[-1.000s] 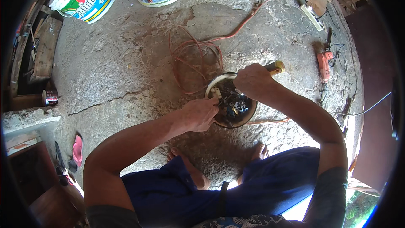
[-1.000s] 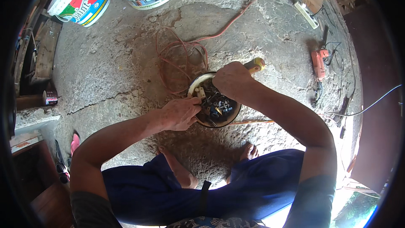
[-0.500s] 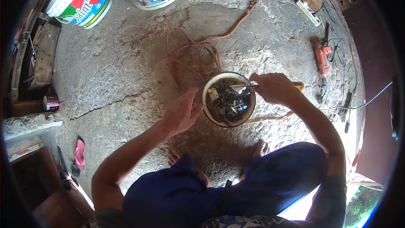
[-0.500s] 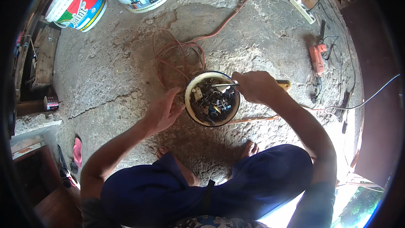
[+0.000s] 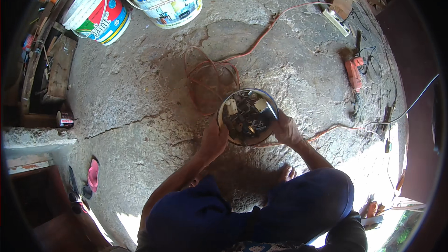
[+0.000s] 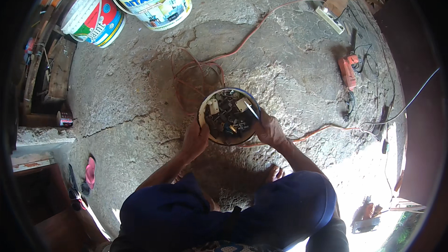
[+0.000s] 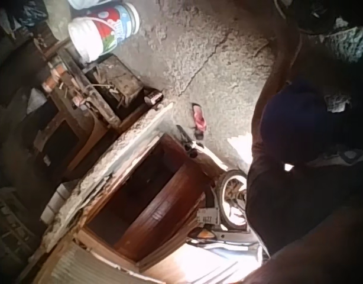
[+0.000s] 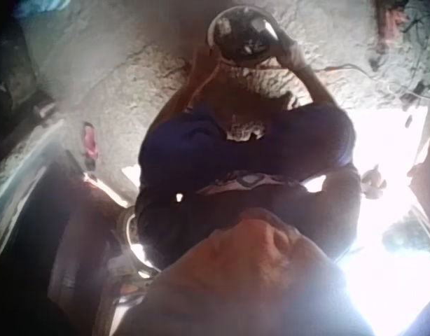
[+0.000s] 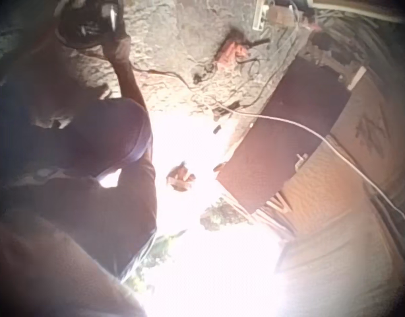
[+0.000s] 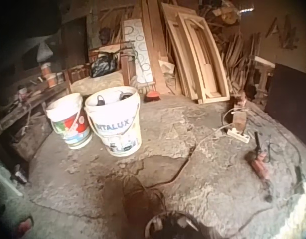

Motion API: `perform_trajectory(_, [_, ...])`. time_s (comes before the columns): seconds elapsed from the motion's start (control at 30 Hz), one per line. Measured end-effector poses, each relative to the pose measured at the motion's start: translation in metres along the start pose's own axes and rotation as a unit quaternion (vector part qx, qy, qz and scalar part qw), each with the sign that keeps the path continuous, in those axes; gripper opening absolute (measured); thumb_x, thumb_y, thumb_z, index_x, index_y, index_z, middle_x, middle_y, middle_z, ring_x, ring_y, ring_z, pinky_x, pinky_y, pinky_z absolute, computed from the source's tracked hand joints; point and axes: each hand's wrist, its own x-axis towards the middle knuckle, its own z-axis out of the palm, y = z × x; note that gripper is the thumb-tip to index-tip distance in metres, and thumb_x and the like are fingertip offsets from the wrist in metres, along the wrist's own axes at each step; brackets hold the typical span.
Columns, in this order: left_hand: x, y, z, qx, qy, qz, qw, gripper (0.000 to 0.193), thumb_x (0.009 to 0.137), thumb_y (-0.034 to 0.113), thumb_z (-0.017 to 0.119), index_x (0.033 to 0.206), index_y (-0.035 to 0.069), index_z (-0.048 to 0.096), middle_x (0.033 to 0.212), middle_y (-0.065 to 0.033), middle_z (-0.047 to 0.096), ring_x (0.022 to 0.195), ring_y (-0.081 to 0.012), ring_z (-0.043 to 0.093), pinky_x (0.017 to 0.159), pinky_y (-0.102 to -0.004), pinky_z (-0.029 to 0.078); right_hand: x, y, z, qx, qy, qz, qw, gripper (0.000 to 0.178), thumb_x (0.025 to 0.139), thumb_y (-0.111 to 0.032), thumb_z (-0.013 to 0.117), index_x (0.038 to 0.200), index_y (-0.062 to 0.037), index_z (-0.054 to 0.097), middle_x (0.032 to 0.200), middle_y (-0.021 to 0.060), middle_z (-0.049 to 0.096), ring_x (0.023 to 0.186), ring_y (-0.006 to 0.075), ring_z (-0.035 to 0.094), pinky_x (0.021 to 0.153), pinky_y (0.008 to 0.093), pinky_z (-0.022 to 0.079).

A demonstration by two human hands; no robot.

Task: The person installs a door handle on a wooden door using a screwdriver. They tighten screws on both sides of the handle, retrieve additional screws from a container, and later pick up a power drill.

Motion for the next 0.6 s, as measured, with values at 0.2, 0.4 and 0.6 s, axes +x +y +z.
perform_trajectory(0.2, [0.007,0.028,-0.013,-0.052,-0.137,-0.220,0.964,0.041,0.101,0.009,0.043,0.140,0.002,0.050,0.087,-0.0103,0.068,0.059,-0.0143,0.063,0.054,-0.0300,0.051,0.010,-0.014,-0.027,0.138,-0.138,0.252,0.948,0.028,0.094,-0.011,0.056,0.120,0.0003,0.059,0.070,0.0167,0.067,0.060,0.0311,0.069,0.057,0.0402,0.055])
perform_trajectory(0.4, [-0.016,0.003,0.026,0.015,0.083,0.126,0.988,0.039,0.100,0.010,0.045,0.137,0.001,0.051,0.084,-0.0089,0.066,0.056,-0.0134,0.061,0.049,-0.0299,0.049,-0.021,-0.011,-0.015,0.041,-0.015,0.105,0.994,0.025,0.094,-0.009,0.057,0.116,0.0005,0.064,0.079,0.0162,0.069,0.066,0.0313,0.071,0.060,0.0415,0.056])
perform_trajectory(0.6, [0.002,0.014,0.016,-0.055,-0.057,-0.146,0.986,0.036,0.100,0.011,0.046,0.134,0.003,0.053,0.079,-0.0062,0.064,0.052,-0.0105,0.057,0.046,-0.0290,0.046,-0.002,-0.012,-0.036,0.150,-0.098,0.202,0.963,0.023,0.103,-0.020,0.055,0.111,-0.0005,0.064,0.072,0.0103,0.069,0.059,0.0160,0.067,0.053,0.0338,0.053])
